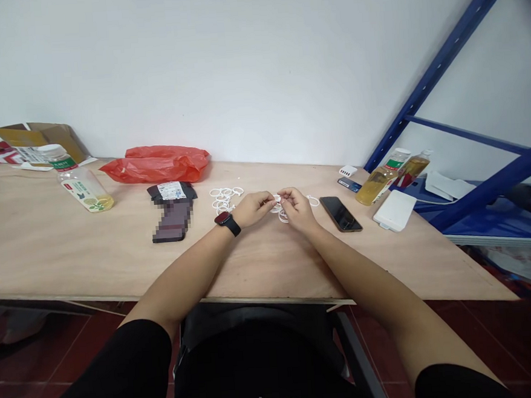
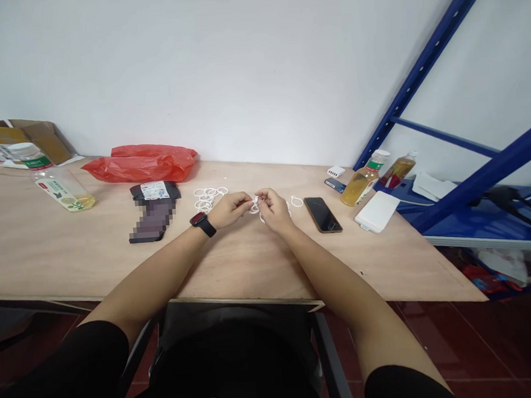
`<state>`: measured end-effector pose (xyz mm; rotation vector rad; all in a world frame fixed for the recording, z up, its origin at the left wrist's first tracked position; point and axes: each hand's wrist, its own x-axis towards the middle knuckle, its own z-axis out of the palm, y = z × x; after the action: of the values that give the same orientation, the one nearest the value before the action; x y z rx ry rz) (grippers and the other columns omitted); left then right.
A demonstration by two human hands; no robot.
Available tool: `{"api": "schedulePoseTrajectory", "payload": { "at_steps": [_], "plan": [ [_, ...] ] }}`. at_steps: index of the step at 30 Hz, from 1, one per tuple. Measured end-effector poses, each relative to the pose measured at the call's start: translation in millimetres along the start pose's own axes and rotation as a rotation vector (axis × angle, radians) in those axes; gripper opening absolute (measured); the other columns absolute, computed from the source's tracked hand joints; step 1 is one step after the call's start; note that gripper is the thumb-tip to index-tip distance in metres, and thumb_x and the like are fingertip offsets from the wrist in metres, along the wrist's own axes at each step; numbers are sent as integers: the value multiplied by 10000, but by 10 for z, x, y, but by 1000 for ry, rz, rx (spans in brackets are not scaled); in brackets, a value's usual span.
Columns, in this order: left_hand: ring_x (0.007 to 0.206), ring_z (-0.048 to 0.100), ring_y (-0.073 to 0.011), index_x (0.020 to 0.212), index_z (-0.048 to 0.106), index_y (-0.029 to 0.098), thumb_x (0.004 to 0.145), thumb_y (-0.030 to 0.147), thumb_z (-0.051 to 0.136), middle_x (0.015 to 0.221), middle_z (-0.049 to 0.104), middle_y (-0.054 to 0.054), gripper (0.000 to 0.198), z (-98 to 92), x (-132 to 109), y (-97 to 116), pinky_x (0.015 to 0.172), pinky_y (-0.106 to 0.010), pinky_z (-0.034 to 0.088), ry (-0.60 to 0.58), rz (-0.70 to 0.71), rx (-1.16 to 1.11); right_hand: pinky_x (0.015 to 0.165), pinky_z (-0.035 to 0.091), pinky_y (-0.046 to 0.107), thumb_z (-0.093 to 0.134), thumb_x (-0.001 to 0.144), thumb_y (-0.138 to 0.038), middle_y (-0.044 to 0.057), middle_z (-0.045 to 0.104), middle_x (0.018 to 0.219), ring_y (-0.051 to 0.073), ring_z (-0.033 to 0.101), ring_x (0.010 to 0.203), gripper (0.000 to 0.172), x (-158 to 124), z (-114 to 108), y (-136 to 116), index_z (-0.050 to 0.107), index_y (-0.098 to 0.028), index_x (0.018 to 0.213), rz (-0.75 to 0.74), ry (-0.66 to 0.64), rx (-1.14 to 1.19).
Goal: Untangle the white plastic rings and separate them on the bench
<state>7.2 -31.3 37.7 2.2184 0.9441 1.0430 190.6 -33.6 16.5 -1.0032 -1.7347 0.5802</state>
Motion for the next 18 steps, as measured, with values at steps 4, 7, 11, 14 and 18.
{"api": "schedulePoseTrajectory", "payload": {
  "at_steps": [4, 7, 11, 14, 18],
  "plan": [
    [622, 546, -115, 840, 646, 162, 929, 335, 513, 684, 628, -1, 235, 5, 3, 8, 622, -230, 409, 6, 9, 45, 470, 340, 223, 570, 771, -327, -39, 538, 600, 96, 445, 476, 232, -5, 18, -5, 641, -183, 939, 70, -18, 91],
    [621, 550, -117, 825, 645, 164, 931, 331, 504, 679, 635, -2, 242, -1, 0, 12, 624, -230, 407, -2, 14, 59, 452, 317, 218, 588, 730, -302, -48, 519, 546, 88, 422, 448, 208, 0, 35, 0, 662, -177, 878, 81, 5, 122],
    [625, 546, -118, 808, 639, 162, 932, 332, 496, 684, 636, -9, 254, 0, -3, 27, 632, -232, 407, -21, 28, 65, 443, 327, 219, 577, 679, -263, -34, 553, 543, 95, 444, 445, 189, 23, 48, 23, 668, -172, 817, 102, 24, 165],
    [652, 555, -124, 807, 639, 164, 931, 325, 487, 713, 644, -17, 254, 17, -3, 22, 658, -237, 417, -38, 49, 51, 435, 320, 217, 560, 640, -242, -34, 550, 532, 99, 445, 445, 165, 41, 69, 20, 655, -178, 759, 128, 55, 165],
    [633, 529, -123, 769, 629, 165, 909, 328, 512, 694, 619, -11, 245, 52, -1, -9, 638, -240, 408, -38, 69, 51, 445, 327, 230, 510, 645, -220, -34, 528, 516, 108, 429, 452, 148, 47, 105, -15, 648, -190, 690, 131, 114, 53]
  ]
}}
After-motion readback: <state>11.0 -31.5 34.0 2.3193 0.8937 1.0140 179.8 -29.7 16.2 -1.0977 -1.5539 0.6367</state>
